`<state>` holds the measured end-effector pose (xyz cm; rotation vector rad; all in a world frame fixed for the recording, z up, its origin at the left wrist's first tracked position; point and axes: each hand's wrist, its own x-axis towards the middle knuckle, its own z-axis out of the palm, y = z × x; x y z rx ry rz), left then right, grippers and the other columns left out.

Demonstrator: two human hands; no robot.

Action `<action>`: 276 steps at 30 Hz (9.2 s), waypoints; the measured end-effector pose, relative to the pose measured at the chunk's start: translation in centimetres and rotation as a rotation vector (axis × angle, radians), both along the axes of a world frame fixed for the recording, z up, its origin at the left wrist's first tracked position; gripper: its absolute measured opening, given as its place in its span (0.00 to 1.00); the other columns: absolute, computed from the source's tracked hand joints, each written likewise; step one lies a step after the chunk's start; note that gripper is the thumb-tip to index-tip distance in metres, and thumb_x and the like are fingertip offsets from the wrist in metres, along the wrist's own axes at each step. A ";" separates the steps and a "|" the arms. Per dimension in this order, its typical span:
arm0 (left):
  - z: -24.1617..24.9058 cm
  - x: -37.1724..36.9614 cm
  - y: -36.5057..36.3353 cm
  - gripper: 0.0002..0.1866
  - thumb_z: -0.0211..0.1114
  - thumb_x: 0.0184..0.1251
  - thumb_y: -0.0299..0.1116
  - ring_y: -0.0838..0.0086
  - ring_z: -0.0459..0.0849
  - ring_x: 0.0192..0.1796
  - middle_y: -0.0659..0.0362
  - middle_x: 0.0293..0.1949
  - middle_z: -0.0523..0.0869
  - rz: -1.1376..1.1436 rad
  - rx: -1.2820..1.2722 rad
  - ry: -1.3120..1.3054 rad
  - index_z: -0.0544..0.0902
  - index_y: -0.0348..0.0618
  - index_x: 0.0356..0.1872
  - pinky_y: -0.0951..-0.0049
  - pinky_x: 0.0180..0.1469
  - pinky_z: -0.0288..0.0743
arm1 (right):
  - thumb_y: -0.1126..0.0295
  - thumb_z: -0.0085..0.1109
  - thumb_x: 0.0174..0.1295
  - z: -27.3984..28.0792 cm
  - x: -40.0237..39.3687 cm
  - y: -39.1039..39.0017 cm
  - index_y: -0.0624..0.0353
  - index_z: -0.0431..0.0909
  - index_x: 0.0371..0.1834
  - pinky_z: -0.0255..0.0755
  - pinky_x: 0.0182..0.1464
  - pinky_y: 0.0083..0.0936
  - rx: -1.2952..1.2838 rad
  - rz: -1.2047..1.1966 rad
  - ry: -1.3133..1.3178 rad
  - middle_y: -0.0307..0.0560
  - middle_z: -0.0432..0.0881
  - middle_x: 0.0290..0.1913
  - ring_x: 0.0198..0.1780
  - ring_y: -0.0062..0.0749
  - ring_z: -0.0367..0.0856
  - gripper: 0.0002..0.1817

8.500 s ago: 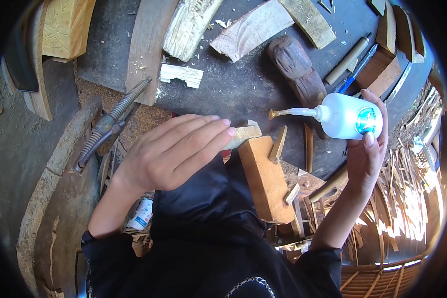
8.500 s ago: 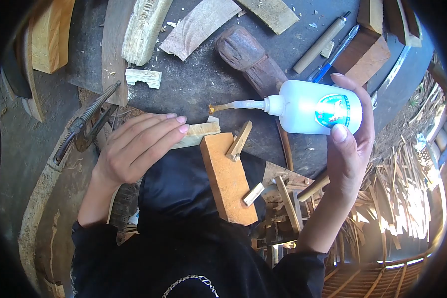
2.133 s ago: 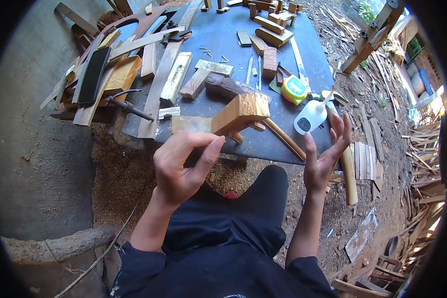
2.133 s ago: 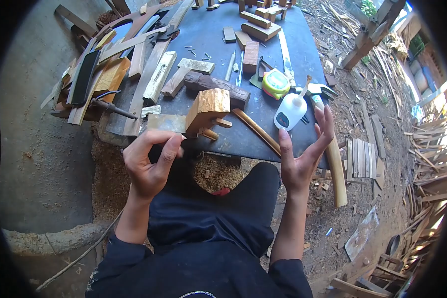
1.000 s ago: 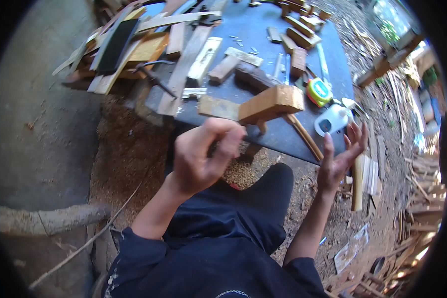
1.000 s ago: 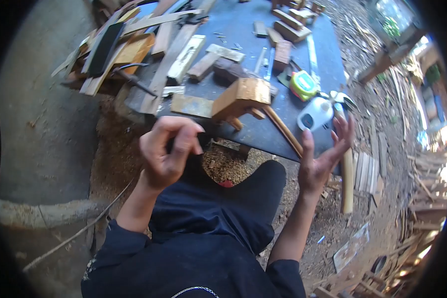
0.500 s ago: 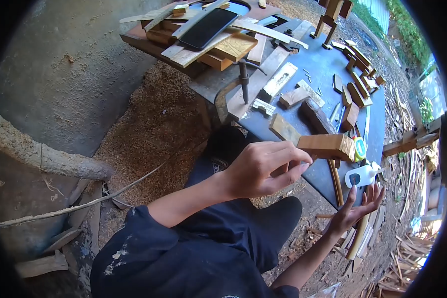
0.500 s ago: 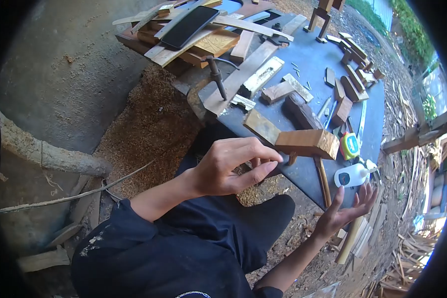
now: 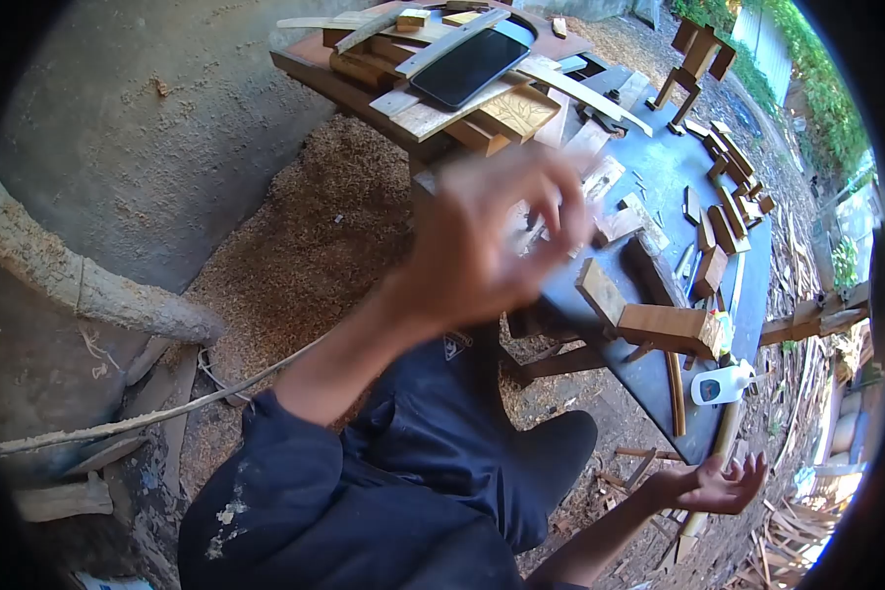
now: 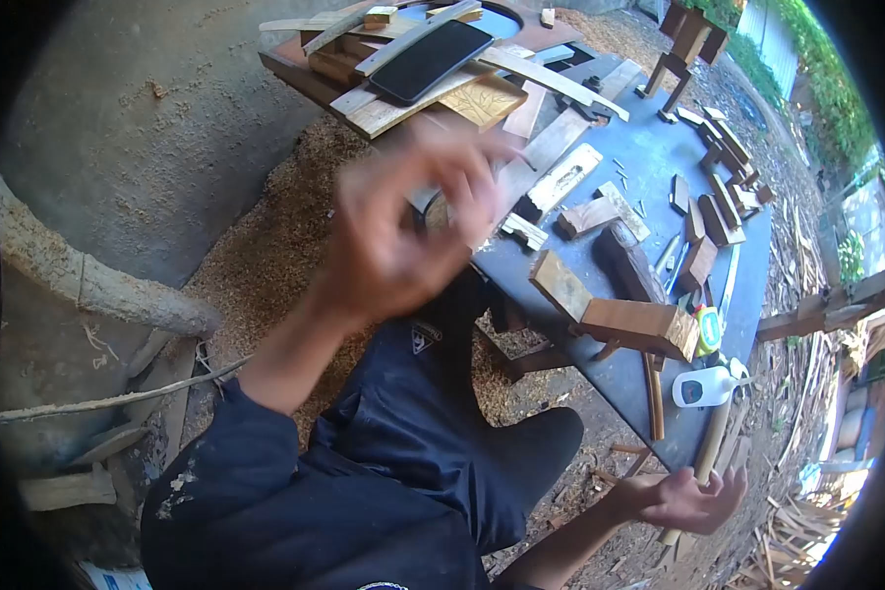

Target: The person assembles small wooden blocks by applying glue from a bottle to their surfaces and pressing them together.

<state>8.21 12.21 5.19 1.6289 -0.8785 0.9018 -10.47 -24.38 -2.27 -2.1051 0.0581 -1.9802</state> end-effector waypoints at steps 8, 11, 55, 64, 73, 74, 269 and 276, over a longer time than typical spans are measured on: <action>8.0 18.9 13.9 0.14 0.72 0.75 0.36 0.62 0.94 0.48 0.50 0.44 0.94 0.566 0.079 0.187 0.90 0.37 0.53 0.63 0.52 0.86 | 0.64 0.79 0.59 10.4 4.9 20.0 0.55 0.82 0.67 0.71 0.70 0.46 -0.146 0.737 0.561 0.57 0.83 0.67 0.68 0.51 0.82 0.31; 4.3 27.1 18.8 0.16 0.75 0.73 0.40 0.57 0.94 0.51 0.47 0.46 0.95 0.654 0.533 0.008 0.90 0.38 0.52 0.60 0.55 0.86 | 0.68 0.81 0.53 10.3 6.6 22.8 0.51 0.83 0.71 0.65 0.69 0.39 -0.206 0.893 0.629 0.54 0.81 0.71 0.67 0.44 0.82 0.37; 4.0 -5.6 -11.5 0.30 0.84 0.57 0.28 0.64 0.90 0.48 0.55 0.52 0.90 -0.192 -0.010 -0.486 0.87 0.42 0.64 0.65 0.53 0.85 | 0.70 0.75 0.73 12.7 1.9 12.2 0.66 0.72 0.74 0.83 0.67 0.34 0.908 1.215 0.274 0.59 0.87 0.62 0.65 0.38 0.87 0.31; 2.7 -7.6 -8.9 0.26 0.84 0.67 0.31 0.68 0.95 0.54 0.52 0.52 0.93 -0.570 -0.003 0.241 0.87 0.36 0.64 0.70 0.54 0.89 | 0.81 0.79 0.55 11.1 1.7 10.7 0.61 0.86 0.66 0.86 0.62 0.34 0.003 0.524 0.275 0.55 0.87 0.61 0.62 0.40 0.88 0.31; 1.5 -7.5 -8.5 0.23 0.79 0.69 0.19 0.66 0.93 0.60 0.49 0.57 0.92 -0.664 -0.041 0.179 0.86 0.33 0.63 0.64 0.63 0.89 | 0.80 0.84 0.53 10.9 1.2 10.1 0.63 0.83 0.69 0.83 0.66 0.38 -0.155 0.435 0.229 0.57 0.83 0.65 0.66 0.45 0.85 0.36; 1.4 -7.6 -8.7 0.22 0.79 0.68 0.19 0.69 0.93 0.59 0.50 0.56 0.92 -0.661 -0.073 0.184 0.87 0.35 0.63 0.66 0.61 0.90 | 0.80 0.84 0.53 10.9 1.1 10.0 0.62 0.84 0.67 0.83 0.66 0.38 -0.156 0.436 0.233 0.57 0.84 0.64 0.66 0.45 0.85 0.35; -0.7 0.1 -16.2 0.17 0.78 0.75 0.40 0.72 0.94 0.54 0.56 0.56 0.96 -0.460 0.412 0.000 0.94 0.49 0.61 0.70 0.55 0.88 | 0.61 0.73 0.75 5.9 3.5 -1.6 0.45 0.89 0.68 0.84 0.60 0.29 0.209 0.579 0.697 0.40 0.93 0.61 0.54 0.25 0.91 0.20; 0.7 -1.4 -16.1 0.20 0.69 0.85 0.39 0.65 0.91 0.60 0.49 0.56 0.93 -0.479 0.374 0.049 0.87 0.39 0.68 0.69 0.65 0.82 | 0.70 0.73 0.74 8.0 1.9 0.3 0.60 0.84 0.69 0.85 0.53 0.25 0.432 0.629 0.441 0.48 0.92 0.58 0.49 0.23 0.90 0.22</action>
